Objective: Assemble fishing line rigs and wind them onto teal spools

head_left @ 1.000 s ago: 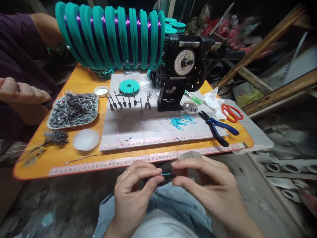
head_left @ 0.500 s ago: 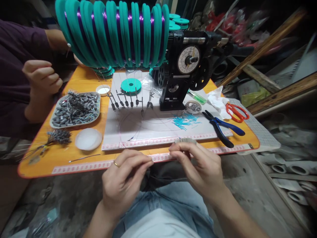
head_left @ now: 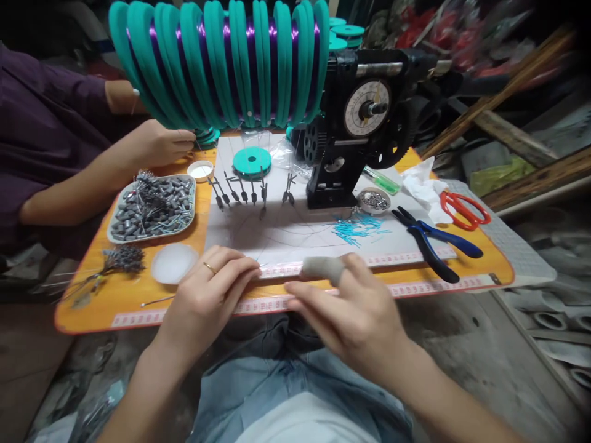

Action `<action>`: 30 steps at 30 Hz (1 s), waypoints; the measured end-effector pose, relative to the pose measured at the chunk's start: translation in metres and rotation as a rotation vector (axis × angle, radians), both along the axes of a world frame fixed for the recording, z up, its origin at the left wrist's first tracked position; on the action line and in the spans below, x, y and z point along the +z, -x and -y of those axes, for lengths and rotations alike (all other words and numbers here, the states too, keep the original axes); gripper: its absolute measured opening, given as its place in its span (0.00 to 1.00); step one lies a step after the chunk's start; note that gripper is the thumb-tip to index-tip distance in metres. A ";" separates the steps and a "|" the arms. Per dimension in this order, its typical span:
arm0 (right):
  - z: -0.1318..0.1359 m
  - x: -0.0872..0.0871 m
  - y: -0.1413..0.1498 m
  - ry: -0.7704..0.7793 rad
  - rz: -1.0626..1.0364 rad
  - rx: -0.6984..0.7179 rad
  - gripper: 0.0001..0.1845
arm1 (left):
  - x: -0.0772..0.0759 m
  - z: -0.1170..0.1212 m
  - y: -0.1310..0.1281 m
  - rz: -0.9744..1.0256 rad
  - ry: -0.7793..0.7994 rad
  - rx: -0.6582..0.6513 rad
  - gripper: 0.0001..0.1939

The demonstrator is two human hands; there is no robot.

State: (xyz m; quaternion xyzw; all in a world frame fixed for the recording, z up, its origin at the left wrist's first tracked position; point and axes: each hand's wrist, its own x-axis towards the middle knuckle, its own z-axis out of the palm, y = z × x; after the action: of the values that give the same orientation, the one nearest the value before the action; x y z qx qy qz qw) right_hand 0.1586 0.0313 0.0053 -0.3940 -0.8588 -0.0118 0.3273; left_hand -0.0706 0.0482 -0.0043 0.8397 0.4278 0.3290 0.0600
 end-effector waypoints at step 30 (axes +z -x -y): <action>0.020 -0.004 -0.030 0.067 0.231 -0.242 0.21 | 0.000 -0.010 0.005 -0.227 0.077 -0.144 0.09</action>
State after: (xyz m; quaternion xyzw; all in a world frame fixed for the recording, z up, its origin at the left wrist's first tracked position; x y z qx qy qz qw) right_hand 0.1888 0.0109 0.0011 -0.5014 -0.8368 -0.0677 0.2093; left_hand -0.0754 0.0581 -0.0042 0.8971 0.3829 0.2101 0.0667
